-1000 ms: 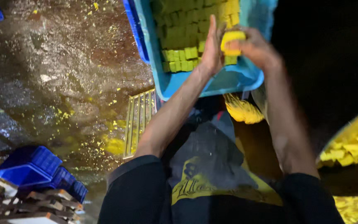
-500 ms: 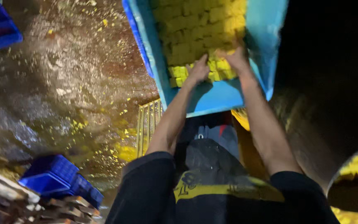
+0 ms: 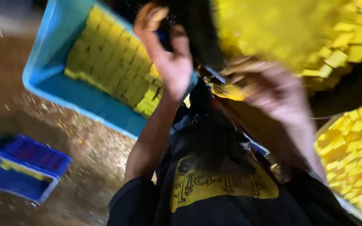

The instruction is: The person stirs a large vat of yellow tofu cubes in water with a skimmer, then picks the cubes one at a time from the vat and places them into a blue plastic tray, arranging them in rows. Another worker's hands occasionally add cubes to the same tray.

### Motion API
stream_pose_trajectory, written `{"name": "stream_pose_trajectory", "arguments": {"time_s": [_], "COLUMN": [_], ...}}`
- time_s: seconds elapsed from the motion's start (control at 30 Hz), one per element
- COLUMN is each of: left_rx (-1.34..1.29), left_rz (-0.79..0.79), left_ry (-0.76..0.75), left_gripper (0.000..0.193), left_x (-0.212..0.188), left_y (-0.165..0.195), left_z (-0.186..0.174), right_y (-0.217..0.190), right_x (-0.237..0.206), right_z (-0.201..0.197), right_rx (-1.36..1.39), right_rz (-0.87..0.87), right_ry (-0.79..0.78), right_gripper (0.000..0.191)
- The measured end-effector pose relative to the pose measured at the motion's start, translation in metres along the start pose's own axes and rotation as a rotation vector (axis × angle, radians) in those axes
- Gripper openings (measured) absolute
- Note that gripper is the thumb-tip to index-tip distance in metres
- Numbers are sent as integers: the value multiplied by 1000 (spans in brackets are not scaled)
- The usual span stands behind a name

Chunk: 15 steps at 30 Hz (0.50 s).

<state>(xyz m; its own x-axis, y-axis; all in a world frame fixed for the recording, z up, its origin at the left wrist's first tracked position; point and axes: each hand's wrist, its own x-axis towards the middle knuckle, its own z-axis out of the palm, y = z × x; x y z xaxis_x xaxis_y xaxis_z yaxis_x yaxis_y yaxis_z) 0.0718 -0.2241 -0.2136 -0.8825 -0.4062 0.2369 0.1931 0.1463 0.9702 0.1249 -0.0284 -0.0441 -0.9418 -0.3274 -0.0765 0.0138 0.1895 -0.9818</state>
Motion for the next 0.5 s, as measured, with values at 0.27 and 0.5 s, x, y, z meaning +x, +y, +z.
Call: {"name": "stream_pose_trajectory", "arguments": {"time_s": [0.27, 0.5], "left_rx": [714, 761], "left_rz": [211, 425], "left_ry": [-1382, -1466], "left_gripper": [43, 43], "left_x": [-70, -143], "left_y": [42, -49], "left_z": [210, 243], "right_y": [137, 203], "right_x": [-9, -5], "right_z": [-160, -195], "right_rx": [-713, -1147], "right_rz": [510, 459], "right_ry": [-48, -346], "right_gripper": [45, 39]}}
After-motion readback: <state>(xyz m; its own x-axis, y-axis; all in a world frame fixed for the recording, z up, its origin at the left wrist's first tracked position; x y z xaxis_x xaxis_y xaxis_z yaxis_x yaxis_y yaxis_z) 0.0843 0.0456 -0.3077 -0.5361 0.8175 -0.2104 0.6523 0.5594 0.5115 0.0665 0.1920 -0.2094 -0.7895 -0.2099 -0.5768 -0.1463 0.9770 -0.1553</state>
